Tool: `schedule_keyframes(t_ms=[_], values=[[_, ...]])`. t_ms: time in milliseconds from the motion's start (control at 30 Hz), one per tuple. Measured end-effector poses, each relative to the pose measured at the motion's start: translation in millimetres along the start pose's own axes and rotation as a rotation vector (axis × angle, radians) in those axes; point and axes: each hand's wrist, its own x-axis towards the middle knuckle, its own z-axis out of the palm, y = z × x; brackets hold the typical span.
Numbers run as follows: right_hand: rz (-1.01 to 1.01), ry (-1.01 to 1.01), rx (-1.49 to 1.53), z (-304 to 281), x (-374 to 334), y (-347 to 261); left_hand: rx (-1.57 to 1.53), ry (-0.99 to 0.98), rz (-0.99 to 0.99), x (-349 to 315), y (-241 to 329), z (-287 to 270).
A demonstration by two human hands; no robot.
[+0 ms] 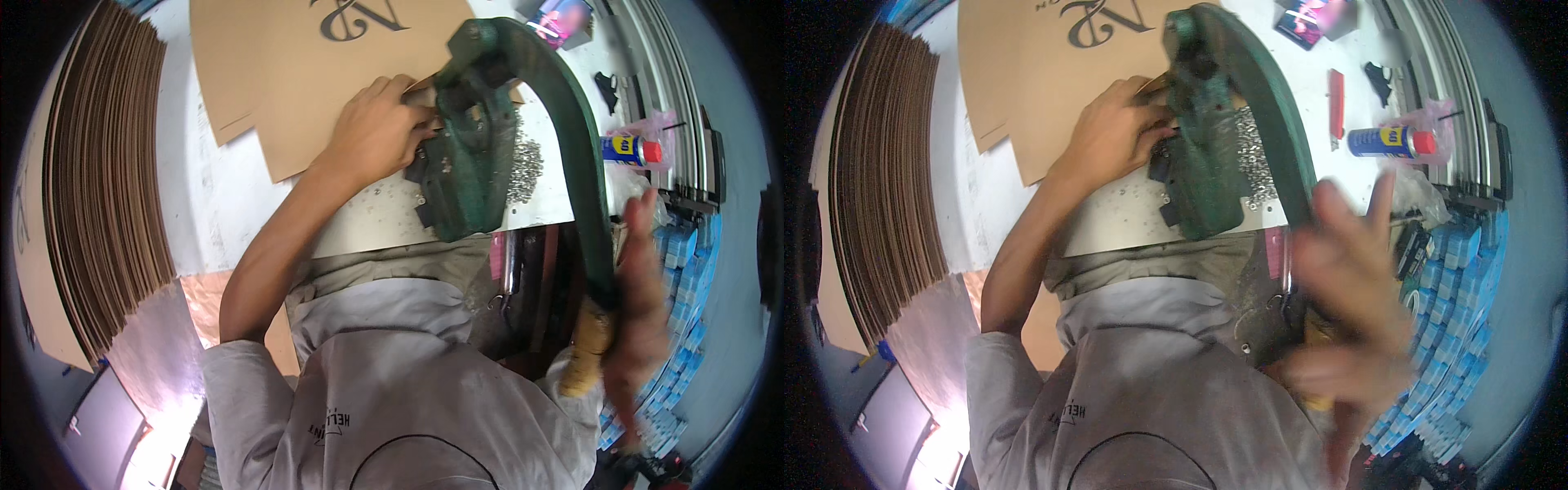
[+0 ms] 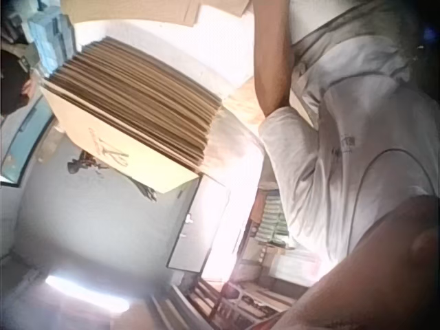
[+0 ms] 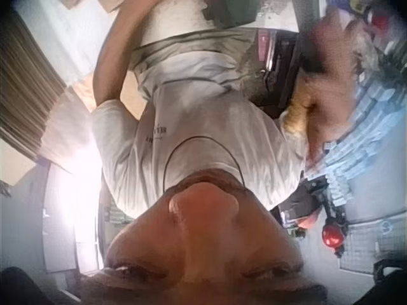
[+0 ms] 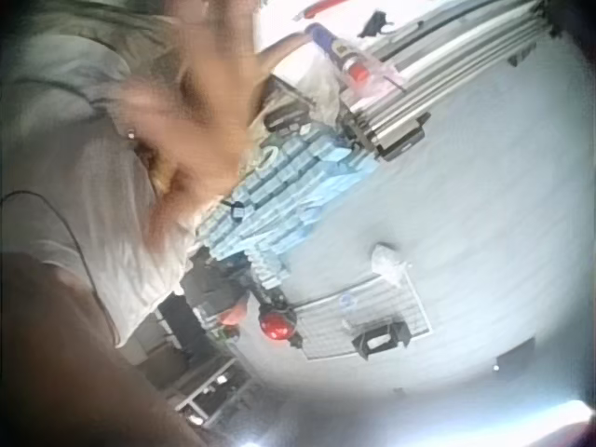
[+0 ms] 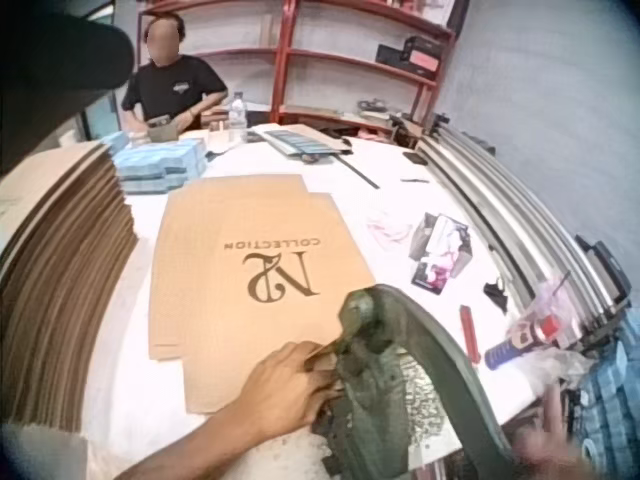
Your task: The person repeatedly places cardboard sheets under a green manual hole punch, presses the handle to create holes, and stacks the finished pieces. They handle small metal fasteners on the table and occasionally adjust the stack of cardboard.
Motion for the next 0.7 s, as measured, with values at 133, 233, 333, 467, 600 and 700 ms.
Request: schedule_keyframes(t_ms=[133,233,333,467,600,700], values=[[0.450,0.696,-0.015,-15.0,20.0,74.9,0.119,0.097,0.069,9.1,-2.8,4.2],[0.620,0.237,-0.220,-4.8,17.1,186.3,0.107,0.150,0.040,3.5,-19.8,4.6],[0.595,0.195,-0.446,19.3,-12.1,243.4,0.159,0.123,0.123,-0.4,-25.4,-4.2],[0.665,0.246,-0.451,25.7,-25.9,251.3,0.386,0.032,0.018,-35.4,-16.2,-38.2],[0.706,0.256,-0.247,23.7,-32.5,264.4,0.524,-0.113,-0.083,-58.8,-37.4,-59.2],[0.750,0.359,0.003,35.6,-8.5,231.8,0.467,-0.106,-0.086,-57.3,-58.3,-61.5]])
